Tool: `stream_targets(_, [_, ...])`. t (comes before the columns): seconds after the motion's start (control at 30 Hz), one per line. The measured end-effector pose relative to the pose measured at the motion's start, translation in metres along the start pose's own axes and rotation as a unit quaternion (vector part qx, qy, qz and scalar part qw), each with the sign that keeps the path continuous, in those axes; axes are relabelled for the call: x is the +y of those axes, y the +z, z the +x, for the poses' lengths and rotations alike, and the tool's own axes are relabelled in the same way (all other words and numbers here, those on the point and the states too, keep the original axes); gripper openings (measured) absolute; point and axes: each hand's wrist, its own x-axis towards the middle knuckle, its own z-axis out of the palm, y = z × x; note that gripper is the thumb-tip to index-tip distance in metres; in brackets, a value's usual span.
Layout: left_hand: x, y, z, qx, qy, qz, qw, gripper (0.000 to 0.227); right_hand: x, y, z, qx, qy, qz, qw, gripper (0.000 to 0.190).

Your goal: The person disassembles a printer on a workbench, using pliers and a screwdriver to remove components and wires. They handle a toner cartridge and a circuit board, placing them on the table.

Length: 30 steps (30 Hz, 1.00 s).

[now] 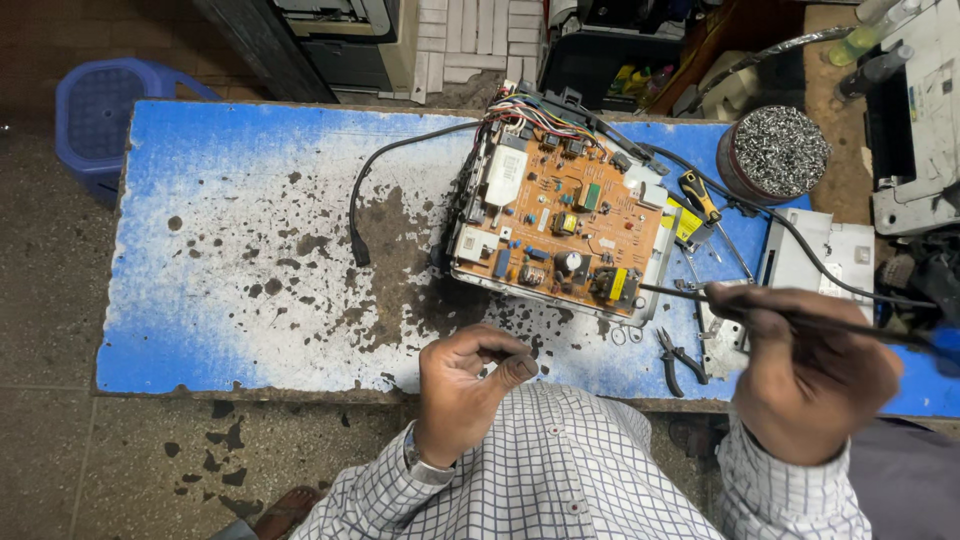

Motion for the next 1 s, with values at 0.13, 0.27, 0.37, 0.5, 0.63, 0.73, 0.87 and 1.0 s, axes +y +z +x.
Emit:
stream_targets(0.13, [0.003,0.011,0.002,0.008,0.004,-0.019,1.000,0.017,0.000,0.003,-0.018,0.062,-0.101,0.143,0.983,0.015])
stream_targets(0.27, [0.003,0.021,0.004,-0.006,-0.041,-0.100,0.994,0.017,0.000,0.008,-0.052,0.004,-0.029,0.258,0.966,0.014])
stream_targets(0.37, [0.005,0.020,0.003,-0.005,-0.100,-0.130,0.986,0.015,0.015,0.013,-0.062,0.036,-0.016,0.256,0.966,0.012])
stream_targets(0.5, [0.007,0.016,-0.002,0.008,-0.153,-0.197,0.968,0.015,0.026,0.017,-0.064,0.023,-0.032,0.256,0.966,0.013])
stream_targets(0.63, [0.013,0.017,0.000,0.024,-0.175,-0.223,0.959,0.015,0.023,0.021,-0.054,-0.010,-0.055,0.267,0.962,0.016])
stream_targets(0.73, [0.021,0.014,0.006,0.007,-0.181,-0.262,0.948,0.025,0.017,0.023,-0.034,-0.048,-0.060,0.259,0.963,0.016])
stream_targets(0.87, [0.026,0.004,0.009,0.006,-0.162,-0.213,0.963,0.046,0.012,0.036,0.004,-0.045,-0.069,0.235,0.969,0.015])
stream_targets(1.0, [0.019,-0.005,0.006,0.021,-0.072,-0.069,0.995,0.037,-0.002,0.051,0.040,-0.096,-0.040,0.163,0.981,0.014])
